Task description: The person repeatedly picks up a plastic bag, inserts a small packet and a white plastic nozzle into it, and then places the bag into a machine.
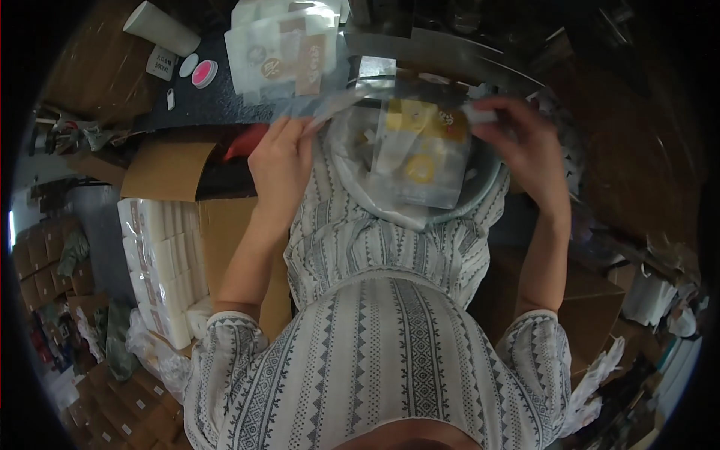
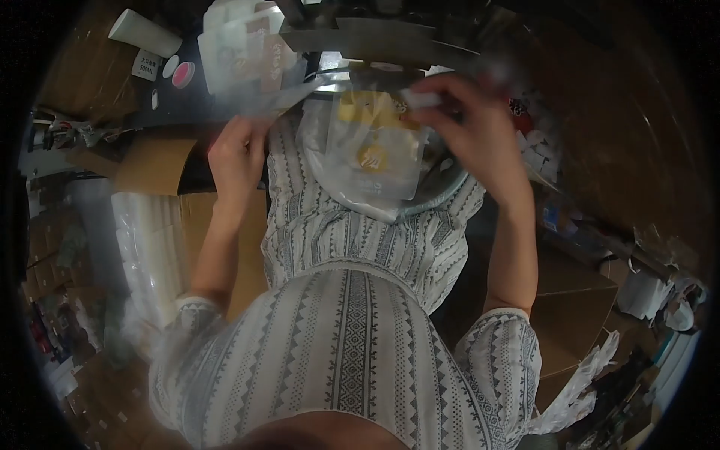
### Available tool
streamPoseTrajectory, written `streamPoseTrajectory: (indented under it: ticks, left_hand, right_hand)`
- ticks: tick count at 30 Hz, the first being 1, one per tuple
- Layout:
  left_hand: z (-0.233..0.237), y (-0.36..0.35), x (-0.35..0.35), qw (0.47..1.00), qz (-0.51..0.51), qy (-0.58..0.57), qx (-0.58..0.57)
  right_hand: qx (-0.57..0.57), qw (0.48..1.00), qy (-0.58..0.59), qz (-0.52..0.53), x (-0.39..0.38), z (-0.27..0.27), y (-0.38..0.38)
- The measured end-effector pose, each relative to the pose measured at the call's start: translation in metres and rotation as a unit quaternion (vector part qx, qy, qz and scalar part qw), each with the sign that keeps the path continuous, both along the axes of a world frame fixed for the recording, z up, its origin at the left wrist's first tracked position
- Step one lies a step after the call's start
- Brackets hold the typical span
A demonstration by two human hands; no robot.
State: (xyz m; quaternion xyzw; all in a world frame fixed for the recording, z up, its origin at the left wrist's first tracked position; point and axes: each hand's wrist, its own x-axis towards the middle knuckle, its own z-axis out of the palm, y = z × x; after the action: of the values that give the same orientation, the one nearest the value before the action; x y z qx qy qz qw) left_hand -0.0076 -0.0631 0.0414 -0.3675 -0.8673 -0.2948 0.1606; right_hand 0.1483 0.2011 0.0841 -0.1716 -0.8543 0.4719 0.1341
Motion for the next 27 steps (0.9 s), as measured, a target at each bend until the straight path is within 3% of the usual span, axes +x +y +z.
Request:
streamPoseTrajectory:
  ticks: [2,5,7,9,10,11,12,13,15,16,18,20,21,23,25,26,27]
  left_hand:
    - [0.01,0.005,0.011,1.0,-0.008,-0.013,0.005]
    - [0.014,0.007,0.02,0.998,-0.047,-0.046,0.016]
    - [0.01,0.01,0.025,0.994,-0.077,-0.069,0.02]
    - [0.0,0.018,0.028,0.976,-0.174,-0.129,0.003]
    - [-0.008,0.024,0.03,0.976,-0.175,-0.128,0.004]
    - [-0.017,0.03,0.031,0.951,-0.189,-0.246,0.004]
    - [-0.022,0.038,0.029,0.912,-0.199,-0.359,0.005]
    - [-0.019,0.048,0.027,0.913,-0.198,-0.356,0.006]
    - [-0.011,0.07,0.021,0.796,-0.128,-0.59,0.052]
    - [-0.018,0.079,0.015,0.794,-0.129,-0.591,0.051]
    - [-0.033,0.093,0.004,0.725,-0.118,-0.66,0.155]
    - [-0.028,0.096,0.004,0.719,-0.111,-0.668,0.157]
    - [-0.026,0.097,0.003,0.714,-0.103,-0.675,0.158]
    - [-0.031,0.089,0.005,0.712,-0.126,-0.672,0.156]
    - [-0.029,0.08,-0.005,0.715,-0.15,-0.664,0.16]
    - [-0.025,0.072,-0.017,0.876,-0.116,-0.446,0.141]
    - [-0.024,0.063,-0.028,0.971,-0.074,-0.198,0.109]
  right_hand:
    - [0.104,0.988,0.084,0.082,-0.021,0.01,-0.028]
    - [0.148,0.977,0.089,0.126,-0.031,0.002,-0.035]
    - [0.129,0.976,0.081,0.154,-0.03,0.001,-0.034]
    - [0.113,0.974,0.073,0.183,-0.028,-0.002,-0.031]
    - [0.067,0.986,0.055,0.143,-0.027,-0.005,-0.029]
    - [0.022,0.994,0.037,0.105,-0.025,-0.007,-0.027]
    - [0.023,0.993,0.04,0.107,-0.025,-0.011,-0.023]
    - [0.05,0.996,0.058,0.051,-0.022,-0.015,-0.018]
    - [0.074,0.995,0.072,-0.007,-0.013,-0.018,-0.008]
    - [0.079,0.996,0.031,-0.037,-0.007,-0.018,-0.003]
    - [0.084,0.994,-0.012,-0.069,0.006,-0.02,0.013]
    - [0.221,0.957,-0.12,-0.145,0.01,-0.029,0.037]
    - [0.222,0.957,-0.118,-0.146,0.008,-0.042,0.056]
    - [0.402,0.905,-0.041,-0.131,0.006,-0.075,0.086]
    - [0.419,0.899,-0.046,-0.12,0.007,-0.08,0.087]
    - [0.436,0.892,-0.054,-0.111,0.006,-0.081,0.088]
    - [0.435,0.892,-0.055,-0.111,0.008,-0.081,0.087]
